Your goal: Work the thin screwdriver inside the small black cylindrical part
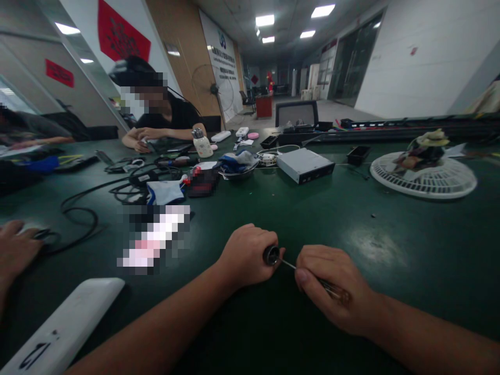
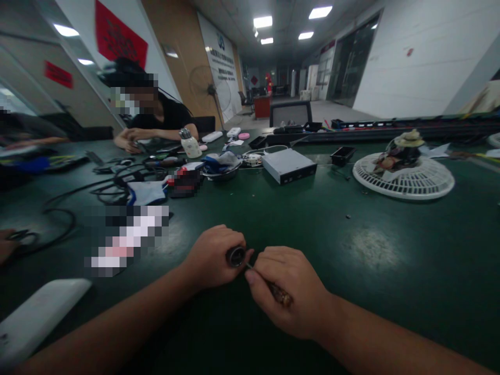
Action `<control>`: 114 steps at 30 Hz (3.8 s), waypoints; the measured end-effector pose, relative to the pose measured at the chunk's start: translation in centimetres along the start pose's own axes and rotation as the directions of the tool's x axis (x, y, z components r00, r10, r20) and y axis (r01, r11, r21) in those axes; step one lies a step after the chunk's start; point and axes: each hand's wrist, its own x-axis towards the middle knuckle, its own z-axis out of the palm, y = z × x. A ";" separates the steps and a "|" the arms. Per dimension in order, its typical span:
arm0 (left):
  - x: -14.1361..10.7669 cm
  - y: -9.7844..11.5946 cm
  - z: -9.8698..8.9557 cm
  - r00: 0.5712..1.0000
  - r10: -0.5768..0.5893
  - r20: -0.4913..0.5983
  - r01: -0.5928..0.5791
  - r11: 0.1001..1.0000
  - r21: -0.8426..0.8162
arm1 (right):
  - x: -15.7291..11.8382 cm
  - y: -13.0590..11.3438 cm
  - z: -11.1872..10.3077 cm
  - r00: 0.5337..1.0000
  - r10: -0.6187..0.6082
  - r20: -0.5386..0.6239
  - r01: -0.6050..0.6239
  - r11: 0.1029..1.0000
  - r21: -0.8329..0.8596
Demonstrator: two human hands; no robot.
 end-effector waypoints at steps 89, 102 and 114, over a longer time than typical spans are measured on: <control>0.2 0.0 0.2 0.958 -0.268 -0.096 0.260 0.961 -0.094 | 0.3 1.5 0.0 0.895 0.430 -0.121 -0.416 0.901 0.123; 0.3 0.0 -0.4 0.999 0.019 -0.043 -0.026 0.982 -0.184 | 0.2 1.5 -0.2 0.876 0.415 -0.248 -0.383 0.909 0.166; 0.3 0.1 -0.3 0.975 0.198 -0.103 -0.214 0.959 -0.184 | 0.7 1.5 -0.1 0.854 0.490 -0.175 -0.480 0.872 0.101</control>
